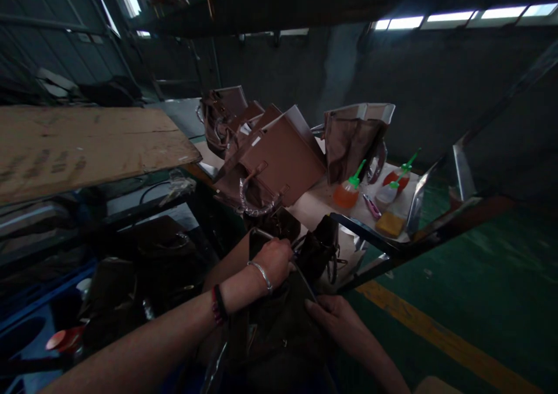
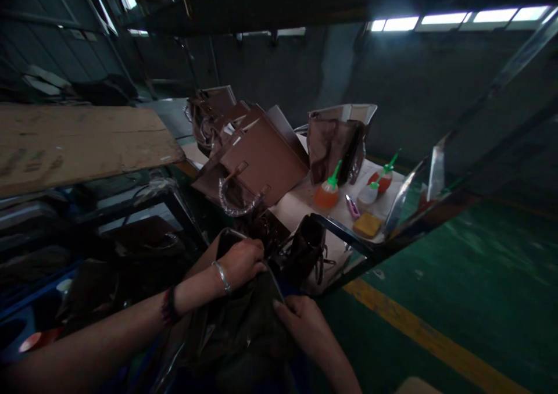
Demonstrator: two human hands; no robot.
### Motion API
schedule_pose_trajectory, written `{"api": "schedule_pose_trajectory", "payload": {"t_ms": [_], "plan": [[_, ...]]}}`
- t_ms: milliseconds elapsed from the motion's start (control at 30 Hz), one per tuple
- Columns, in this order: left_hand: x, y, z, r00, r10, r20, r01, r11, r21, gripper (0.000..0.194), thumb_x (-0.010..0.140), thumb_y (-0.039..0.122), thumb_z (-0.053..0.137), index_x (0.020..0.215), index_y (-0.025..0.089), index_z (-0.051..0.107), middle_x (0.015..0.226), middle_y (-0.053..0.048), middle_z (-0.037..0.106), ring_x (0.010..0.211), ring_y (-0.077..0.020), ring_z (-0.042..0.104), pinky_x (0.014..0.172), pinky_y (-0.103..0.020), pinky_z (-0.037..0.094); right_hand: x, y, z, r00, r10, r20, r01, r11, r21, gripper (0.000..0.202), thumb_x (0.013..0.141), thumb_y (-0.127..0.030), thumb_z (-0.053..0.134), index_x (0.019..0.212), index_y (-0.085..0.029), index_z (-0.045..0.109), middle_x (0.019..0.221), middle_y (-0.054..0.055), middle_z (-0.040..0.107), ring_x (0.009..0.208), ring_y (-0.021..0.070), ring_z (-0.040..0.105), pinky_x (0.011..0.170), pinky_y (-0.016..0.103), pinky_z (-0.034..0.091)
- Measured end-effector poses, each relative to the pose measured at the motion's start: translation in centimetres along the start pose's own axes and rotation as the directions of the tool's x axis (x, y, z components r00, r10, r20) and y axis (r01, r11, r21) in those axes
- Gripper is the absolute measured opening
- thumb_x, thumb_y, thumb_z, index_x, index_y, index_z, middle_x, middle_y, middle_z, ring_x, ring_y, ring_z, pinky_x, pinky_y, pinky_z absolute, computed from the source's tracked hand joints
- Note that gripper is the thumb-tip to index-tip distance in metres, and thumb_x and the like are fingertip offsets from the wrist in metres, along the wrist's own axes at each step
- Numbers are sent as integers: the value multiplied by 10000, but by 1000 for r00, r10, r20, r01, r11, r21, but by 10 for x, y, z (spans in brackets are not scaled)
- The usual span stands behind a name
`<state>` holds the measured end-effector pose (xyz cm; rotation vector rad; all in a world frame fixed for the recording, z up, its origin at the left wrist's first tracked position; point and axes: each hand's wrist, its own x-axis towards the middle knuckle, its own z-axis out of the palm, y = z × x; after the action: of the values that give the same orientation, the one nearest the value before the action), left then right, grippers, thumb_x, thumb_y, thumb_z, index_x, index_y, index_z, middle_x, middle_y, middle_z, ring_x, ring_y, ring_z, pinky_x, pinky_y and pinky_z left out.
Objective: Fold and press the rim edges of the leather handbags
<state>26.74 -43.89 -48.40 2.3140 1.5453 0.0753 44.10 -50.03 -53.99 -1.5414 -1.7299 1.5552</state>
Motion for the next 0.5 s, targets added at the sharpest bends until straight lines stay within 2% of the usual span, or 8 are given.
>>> {"api": "schedule_pose_trajectory", "payload": {"t_ms": [100, 200, 300, 400, 500], "plan": [[1, -1, 1, 1000, 2, -16, -2, 1000, 16, 80, 693, 195, 557, 687, 124, 595, 837, -75, 582, 844, -208, 522, 751, -284, 418, 14, -5, 0, 999, -42, 14, 42, 998, -46, 418, 758, -490, 409, 616, -116, 531, 540, -3, 479, 482, 99, 401, 402, 191, 276], [0, 1, -1, 1000, 1, -25, 0, 999, 47, 90, 692, 196, 560, 682, 121, 609, 840, -75, 584, 834, -209, 520, 750, -286, 420, 26, -10, 4, 994, -105, -6, 105, 994, -24, 390, 767, -467, 391, 679, -120, 545, 643, 24, 550, 586, 132, 479, 482, 202, 350], [-9, 6, -5, 1000, 15, -22, -14, 996, 89, 102, 704, 187, 545, 693, 126, 627, 864, -72, 590, 833, -217, 522, 752, -303, 424, 33, -9, 9, 989, -138, -46, 136, 990, -35, 381, 766, -453, 377, 682, -121, 544, 647, 32, 562, 618, 147, 496, 515, 214, 368], [-26, 11, -9, 1000, 19, 22, -22, 981, 194, 180, 739, 118, 459, 763, 121, 637, 997, -85, 575, 818, -231, 534, 697, -333, 443, 33, -8, 13, 983, -155, -102, 148, 986, -75, 372, 758, -441, 380, 658, -123, 545, 630, 41, 564, 604, 151, 492, 511, 222, 365], [-42, 11, -18, 998, -8, 61, -10, 956, 293, 245, 748, 100, 405, 821, 129, 636, 1170, -77, 492, 812, -239, 532, 635, -346, 449, 28, -12, 17, 977, -184, -105, 172, 978, -121, 374, 767, -436, 378, 678, -127, 568, 640, 37, 573, 609, 152, 499, 539, 224, 372]]}}
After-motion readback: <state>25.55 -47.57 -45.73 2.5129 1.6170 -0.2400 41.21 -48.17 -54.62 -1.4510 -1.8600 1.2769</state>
